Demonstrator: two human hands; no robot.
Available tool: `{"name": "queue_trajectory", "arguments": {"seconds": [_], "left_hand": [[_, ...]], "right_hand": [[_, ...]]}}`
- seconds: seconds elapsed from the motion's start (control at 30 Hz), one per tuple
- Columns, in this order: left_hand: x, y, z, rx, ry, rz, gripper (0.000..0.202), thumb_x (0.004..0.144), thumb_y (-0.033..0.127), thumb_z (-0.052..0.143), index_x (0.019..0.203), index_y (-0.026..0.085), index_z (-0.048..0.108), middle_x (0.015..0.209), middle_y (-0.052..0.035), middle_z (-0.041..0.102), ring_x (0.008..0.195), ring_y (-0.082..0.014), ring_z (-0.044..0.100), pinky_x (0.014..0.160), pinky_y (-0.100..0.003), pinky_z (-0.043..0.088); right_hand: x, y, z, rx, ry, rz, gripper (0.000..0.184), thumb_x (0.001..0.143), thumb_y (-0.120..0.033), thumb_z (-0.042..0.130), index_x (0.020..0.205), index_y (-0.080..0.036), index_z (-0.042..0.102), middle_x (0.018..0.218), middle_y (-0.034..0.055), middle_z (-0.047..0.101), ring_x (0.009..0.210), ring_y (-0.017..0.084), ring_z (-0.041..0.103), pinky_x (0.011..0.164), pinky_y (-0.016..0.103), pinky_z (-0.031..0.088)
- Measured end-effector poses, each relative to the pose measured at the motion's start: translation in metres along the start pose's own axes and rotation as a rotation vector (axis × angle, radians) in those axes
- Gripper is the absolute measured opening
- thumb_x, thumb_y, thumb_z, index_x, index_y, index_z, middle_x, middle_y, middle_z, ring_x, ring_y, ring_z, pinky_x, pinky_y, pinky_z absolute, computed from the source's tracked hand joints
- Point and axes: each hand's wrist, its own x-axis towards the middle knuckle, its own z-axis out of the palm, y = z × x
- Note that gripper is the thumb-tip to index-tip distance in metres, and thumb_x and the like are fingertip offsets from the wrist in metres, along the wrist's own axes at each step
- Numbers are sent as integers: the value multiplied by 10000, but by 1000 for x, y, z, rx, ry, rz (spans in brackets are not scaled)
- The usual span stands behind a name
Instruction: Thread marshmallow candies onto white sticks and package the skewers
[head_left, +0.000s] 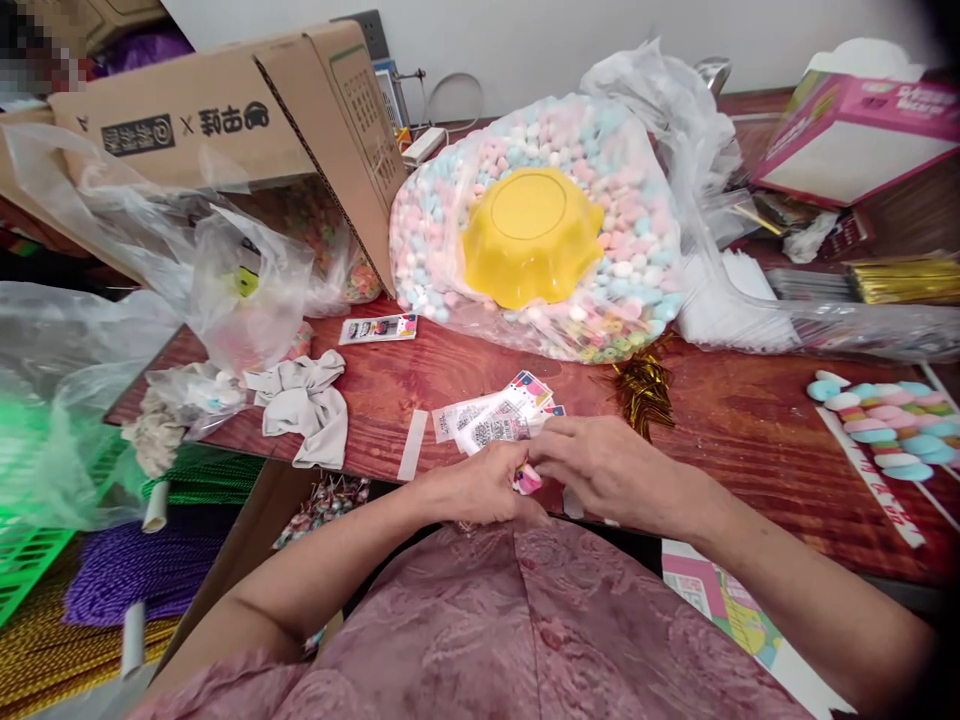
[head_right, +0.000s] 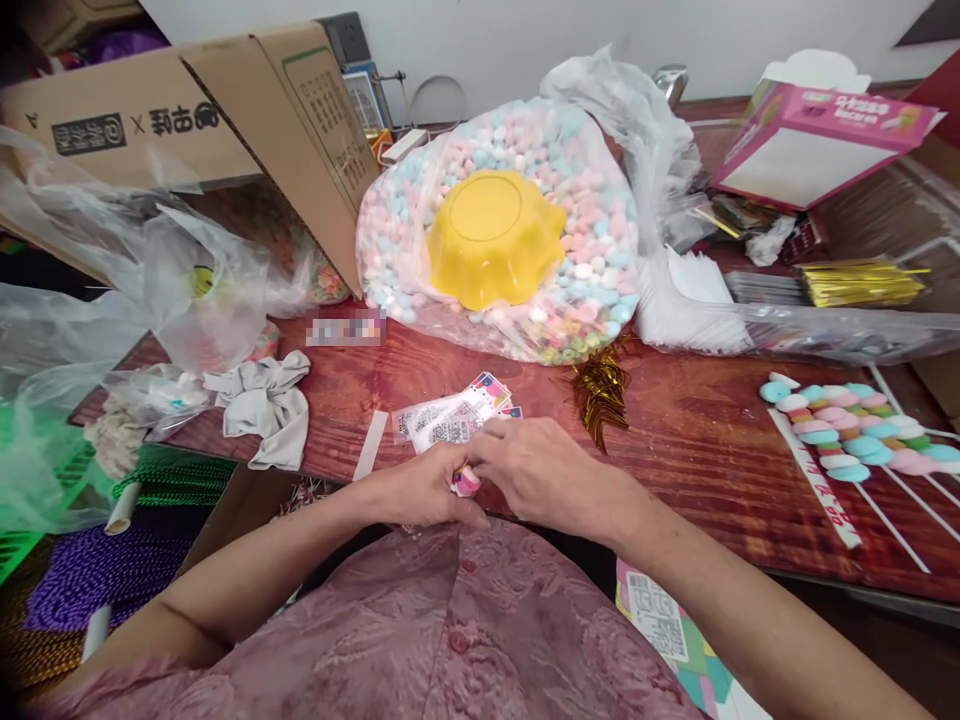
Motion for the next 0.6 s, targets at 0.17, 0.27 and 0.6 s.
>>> {"name": "queue_trajectory", "arguments": {"seconds": [0.17,0.27,0.6], "left_hand": [[-7,-1,-9,-102,15,-52,463,694,307,812,1102,177,636,961,-4,654,925,-171,588,836,-265,453],[-10,-3,-10,-24,31,-50,275,771,280,747,1006,174,650,955,-3,662,946,-168,594,871,-266,443],[-17,-3,5,349,147,-127,392,857,353,661,1219,219,592,1085,-63,683,1012,-251,623,889,-357,455]], "right_hand": [[-14,21,-10,100,242,-106,271,987,-186,414,979,-179,684,857,42,705,759,140,629,681,254,411],[-20,27,-7,36,265,-74,269,997,-231,426,928,-175,680,817,33,719,700,139,630,658,258,393],[-19,26,-8,-139,52,130,314,973,-261,448,766,-178,669,646,28,668,586,137,574,582,281,278]]}}
